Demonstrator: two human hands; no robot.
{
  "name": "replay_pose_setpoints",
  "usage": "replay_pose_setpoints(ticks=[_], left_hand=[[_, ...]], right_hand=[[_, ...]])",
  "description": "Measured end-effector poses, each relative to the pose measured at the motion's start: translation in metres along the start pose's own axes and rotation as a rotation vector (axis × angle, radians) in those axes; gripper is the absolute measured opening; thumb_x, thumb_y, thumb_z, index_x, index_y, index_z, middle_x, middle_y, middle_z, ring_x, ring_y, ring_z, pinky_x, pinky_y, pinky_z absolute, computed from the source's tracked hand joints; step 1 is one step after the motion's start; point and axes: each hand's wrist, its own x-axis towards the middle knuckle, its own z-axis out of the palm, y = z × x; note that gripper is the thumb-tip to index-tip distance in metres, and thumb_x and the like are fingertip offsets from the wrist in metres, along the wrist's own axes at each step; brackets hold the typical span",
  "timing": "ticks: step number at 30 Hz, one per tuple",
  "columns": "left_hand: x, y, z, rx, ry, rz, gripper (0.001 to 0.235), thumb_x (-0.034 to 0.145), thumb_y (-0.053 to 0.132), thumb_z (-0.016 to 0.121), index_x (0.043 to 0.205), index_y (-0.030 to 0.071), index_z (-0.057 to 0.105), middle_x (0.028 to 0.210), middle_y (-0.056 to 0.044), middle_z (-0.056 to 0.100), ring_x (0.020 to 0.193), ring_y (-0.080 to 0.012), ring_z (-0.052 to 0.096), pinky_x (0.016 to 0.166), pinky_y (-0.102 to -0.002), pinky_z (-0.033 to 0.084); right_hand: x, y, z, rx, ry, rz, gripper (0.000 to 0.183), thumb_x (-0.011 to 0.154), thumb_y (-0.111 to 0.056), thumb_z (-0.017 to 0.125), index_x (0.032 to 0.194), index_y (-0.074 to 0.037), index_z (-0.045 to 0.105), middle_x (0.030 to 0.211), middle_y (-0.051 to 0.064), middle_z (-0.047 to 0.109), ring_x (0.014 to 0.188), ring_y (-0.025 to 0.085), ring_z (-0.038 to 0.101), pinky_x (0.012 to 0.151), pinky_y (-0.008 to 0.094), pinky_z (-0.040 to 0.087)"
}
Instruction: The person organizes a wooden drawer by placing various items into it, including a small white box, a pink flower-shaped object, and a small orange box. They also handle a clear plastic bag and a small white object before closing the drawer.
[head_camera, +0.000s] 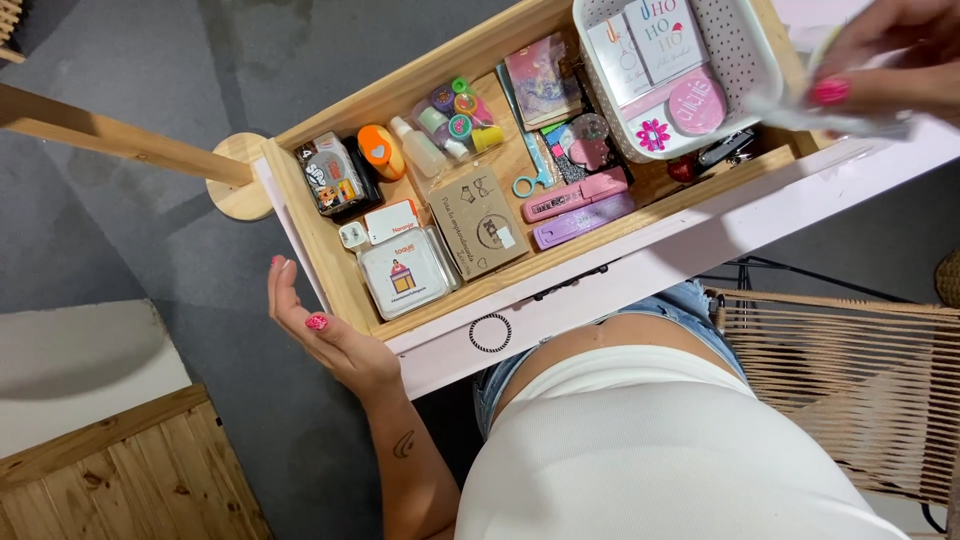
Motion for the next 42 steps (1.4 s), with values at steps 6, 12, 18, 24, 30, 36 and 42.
replay_pose_setpoints(ticks=[6,12,18,24,30,36,42], left_hand=[[-0.001,-0.002,-0.001,0.014,0.009,0.011,0.056,0.113,0.043,0.02,0.141,0.001,0.045,0.147,-0.018,0.047,0.141,-0.0328,0.045,0.122,-0.047,0.035],[0.0,0.007,-0.002,0.035,0.002,0.041,0.051,0.112,0.037,0.025,0.141,-0.001,0.044,0.147,-0.019,0.046,0.141,-0.0341,0.046,0.121,-0.048,0.037],[0.0,0.005,-0.001,0.033,0.003,0.049,0.05,0.112,0.036,0.026,0.141,-0.001,0.045,0.147,-0.02,0.047,0.14,-0.0344,0.047,0.12,-0.048,0.038],[0.0,0.002,-0.002,0.021,0.024,0.012,0.05,0.112,0.038,0.028,0.141,0.001,0.045,0.146,-0.018,0.048,0.14,-0.0335,0.048,0.12,-0.047,0.038],[0.0,0.005,0.0,-0.076,-0.083,-0.072,0.032,0.104,0.019,0.054,0.132,0.004,0.052,0.136,-0.015,0.055,0.132,-0.0297,0.054,0.113,-0.043,0.049],[0.0,0.057,0.031,-0.366,-0.448,-0.081,0.041,0.093,0.008,0.073,0.131,0.005,0.056,0.127,-0.012,0.065,0.121,-0.0243,0.064,0.105,-0.035,0.057],[-0.005,0.076,0.057,-0.509,-0.564,-0.189,0.047,0.087,0.008,0.078,0.129,0.008,0.056,0.116,-0.012,0.07,0.104,-0.0196,0.071,0.092,-0.031,0.064]], right_hand=[[0.035,-0.131,0.11,-0.205,-0.068,0.054,0.008,0.086,-0.008,0.08,0.093,-0.005,0.077,0.082,0.004,0.076,0.07,0.009,0.064,0.063,0.023,0.052],[0.078,-0.157,0.145,-0.1,-0.188,-0.076,0.007,0.089,-0.015,0.08,0.094,-0.011,0.077,0.075,-0.002,0.072,0.069,0.005,0.06,0.064,0.021,0.046],[0.117,-0.189,0.184,-0.124,-0.169,-0.26,0.005,0.09,-0.013,0.08,0.089,-0.015,0.076,0.08,-0.005,0.073,0.073,0.005,0.063,0.063,0.024,0.05],[0.133,-0.161,0.188,0.128,-0.174,-0.33,0.01,0.098,-0.011,0.078,0.098,-0.009,0.068,0.092,-0.002,0.07,0.079,0.003,0.061,0.068,0.018,0.048],[0.099,-0.115,0.186,0.528,-0.092,-0.094,0.009,0.1,-0.006,0.068,0.108,-0.008,0.064,0.092,0.001,0.068,0.085,0.006,0.066,0.078,0.018,0.055],[0.065,-0.097,0.212,0.972,-0.159,-0.042,0.012,0.097,-0.01,0.066,0.109,-0.012,0.063,0.1,0.006,0.071,0.092,0.018,0.071,0.088,0.029,0.056],[0.051,-0.104,0.223,1.039,-0.097,0.0,0.013,0.092,-0.018,0.07,0.103,-0.016,0.064,0.119,0.019,0.072,0.127,0.025,0.065,0.098,0.033,0.051]])
